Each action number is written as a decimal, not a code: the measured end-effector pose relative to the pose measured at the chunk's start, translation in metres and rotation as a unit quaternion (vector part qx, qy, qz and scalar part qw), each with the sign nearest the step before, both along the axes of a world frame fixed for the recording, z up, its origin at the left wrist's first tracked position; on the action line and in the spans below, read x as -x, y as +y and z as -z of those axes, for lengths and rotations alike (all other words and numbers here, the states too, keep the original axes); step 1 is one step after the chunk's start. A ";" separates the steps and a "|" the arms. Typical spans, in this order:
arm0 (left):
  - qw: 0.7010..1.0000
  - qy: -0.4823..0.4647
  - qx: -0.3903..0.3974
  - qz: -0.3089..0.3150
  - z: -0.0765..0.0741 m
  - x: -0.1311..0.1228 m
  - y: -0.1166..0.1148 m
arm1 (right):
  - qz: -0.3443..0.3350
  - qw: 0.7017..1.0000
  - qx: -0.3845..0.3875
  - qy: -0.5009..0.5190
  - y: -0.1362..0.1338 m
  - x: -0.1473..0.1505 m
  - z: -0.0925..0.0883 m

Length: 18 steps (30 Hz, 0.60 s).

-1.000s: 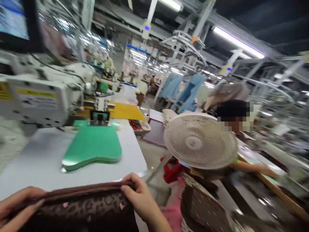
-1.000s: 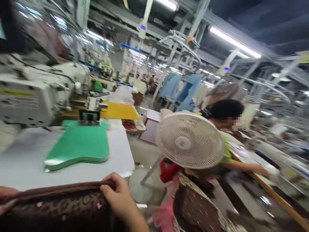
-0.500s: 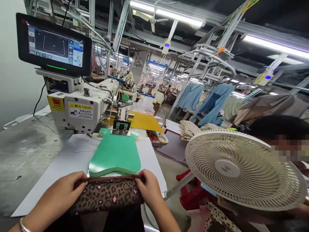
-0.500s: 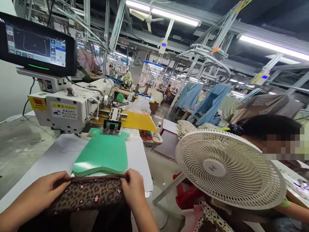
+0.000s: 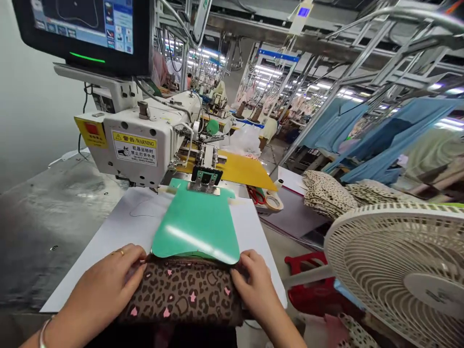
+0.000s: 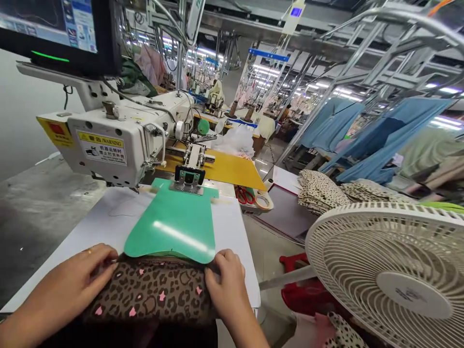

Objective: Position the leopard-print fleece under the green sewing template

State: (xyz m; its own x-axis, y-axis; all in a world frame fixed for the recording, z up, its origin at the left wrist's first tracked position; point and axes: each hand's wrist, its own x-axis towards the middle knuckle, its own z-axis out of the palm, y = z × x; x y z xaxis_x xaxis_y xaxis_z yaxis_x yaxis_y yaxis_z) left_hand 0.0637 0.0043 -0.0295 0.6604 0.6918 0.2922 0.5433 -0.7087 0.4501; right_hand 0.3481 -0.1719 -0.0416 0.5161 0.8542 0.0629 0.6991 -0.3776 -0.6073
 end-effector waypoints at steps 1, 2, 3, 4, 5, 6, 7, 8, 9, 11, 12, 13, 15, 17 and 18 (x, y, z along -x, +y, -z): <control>0.997 -0.037 -0.061 0.015 0.000 0.001 -0.007 | 0.005 1.000 -0.019 0.002 -0.002 0.002 0.002; 0.990 -0.069 -0.114 0.038 -0.001 -0.001 -0.015 | 0.011 0.999 -0.037 0.003 -0.004 0.003 0.005; 0.982 -0.092 -0.151 0.070 -0.003 -0.005 -0.023 | 0.016 0.998 -0.053 0.004 -0.006 0.004 0.007; 0.974 -0.099 -0.172 0.106 -0.005 -0.012 -0.032 | 0.019 0.998 -0.067 0.006 -0.008 0.005 0.009; 0.968 -0.093 -0.185 0.140 -0.007 -0.021 -0.040 | 0.017 0.997 -0.080 0.010 -0.010 0.006 0.009; 0.964 -0.079 -0.195 0.163 -0.009 -0.030 -0.047 | 0.009 0.995 -0.094 0.017 -0.012 0.006 0.009; 0.960 -0.063 -0.206 0.177 -0.008 -0.040 -0.052 | 0.000 0.994 -0.107 0.025 -0.015 0.007 0.008; 0.957 -0.048 -0.218 0.183 -0.007 -0.049 -0.057 | -0.011 0.992 -0.120 0.034 -0.018 0.009 0.006; 0.956 -0.038 -0.227 0.185 -0.004 -0.055 -0.059 | -0.024 0.990 -0.132 0.044 -0.022 0.011 0.003; 0.958 -0.035 -0.217 0.182 0.002 -0.061 -0.061 | -0.046 0.986 -0.146 0.064 -0.029 0.016 -0.002; 0.962 -0.044 -0.201 0.178 0.005 -0.060 -0.061 | -0.053 0.985 -0.145 0.075 -0.033 0.020 -0.003; 0.966 -0.055 -0.180 0.175 0.007 -0.059 -0.060 | -0.059 0.984 -0.139 0.090 -0.037 0.023 -0.004; 0.973 -0.068 -0.142 0.171 0.007 -0.056 -0.055 | -0.065 0.983 -0.120 0.126 -0.043 0.030 -0.004; 0.975 -0.057 -0.129 0.174 0.004 -0.057 -0.050 | -0.065 0.980 -0.116 0.149 -0.045 0.035 -0.003; 0.975 -0.044 -0.130 0.175 0.003 -0.059 -0.048 | -0.069 0.979 -0.129 0.145 -0.046 0.037 -0.002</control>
